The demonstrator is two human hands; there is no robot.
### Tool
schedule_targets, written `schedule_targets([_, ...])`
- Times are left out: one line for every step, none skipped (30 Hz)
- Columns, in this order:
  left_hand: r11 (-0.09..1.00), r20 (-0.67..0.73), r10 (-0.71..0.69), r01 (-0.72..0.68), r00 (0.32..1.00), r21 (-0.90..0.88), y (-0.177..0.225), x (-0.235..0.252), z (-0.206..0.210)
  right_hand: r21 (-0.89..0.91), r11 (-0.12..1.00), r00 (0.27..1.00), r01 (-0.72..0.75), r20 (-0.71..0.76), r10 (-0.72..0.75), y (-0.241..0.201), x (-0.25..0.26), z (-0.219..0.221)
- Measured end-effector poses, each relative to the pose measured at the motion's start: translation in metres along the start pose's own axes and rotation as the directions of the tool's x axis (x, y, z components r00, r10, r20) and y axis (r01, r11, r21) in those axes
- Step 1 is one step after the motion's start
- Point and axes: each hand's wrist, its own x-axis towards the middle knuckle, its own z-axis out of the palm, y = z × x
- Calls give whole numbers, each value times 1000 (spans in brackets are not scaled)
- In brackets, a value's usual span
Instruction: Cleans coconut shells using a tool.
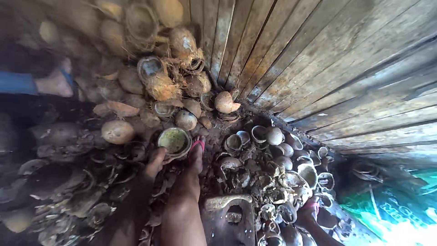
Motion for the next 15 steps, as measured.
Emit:
schedule_targets([998,29,53,-54,998,36,14,-24,-9,14,1000,1000,-2,-9,2,-9,-6,-7])
schedule_targets([989,64,128,-132,990,66,28,-46,-19,42,999,1000,9,-20,-9,-19,-13,-16])
schedule_targets([972,86,214,-221,973,81,42,-68,-28,81,996,999,30,-23,-28,-27,-22,-24])
schedule_targets([948,114,302,-311,946,70,55,-93,-36,143,988,998,63,-24,-61,-32,-33,-31])
schedule_targets([920,152,384,-391,911,16,65,-121,-43,224,969,994,106,-23,-103,-29,-46,-32])
schedule_targets([892,195,450,-446,871,-67,71,-150,-46,301,947,992,112,17,-123,-22,-61,-29])
schedule_targets([863,238,504,-474,830,-175,72,-178,-46,382,924,987,13,143,-73,-27,-77,-33])
schedule_targets([832,266,547,-479,794,-280,69,-206,-42,457,882,972,-117,237,6,-31,-88,-37])
schedule_targets([806,259,575,-484,776,-341,61,-232,-34,537,815,958,-218,277,74,-25,-95,-34])
schedule_targets([795,237,590,-504,772,-338,50,-256,-23,627,739,960,-246,265,95,-2,-98,-17])
schedule_targets([797,225,596,-532,771,-288,34,-273,-13,718,663,974,-212,212,82,34,-97,12])
schedule_targets([799,223,599,-560,769,-218,15,-285,-2,792,577,978,-202,189,83,64,-98,35])
schedule_targets([800,247,598,-587,762,-126,-6,-292,7,833,507,975,-220,190,112,84,-101,48])
schedule_targets([792,283,588,-610,758,-12,-28,-295,16,856,451,966,-253,200,162,97,-106,54])
schedule_targets([779,316,562,-618,764,109,-49,-297,25,870,406,954,-280,203,221,106,-111,57])
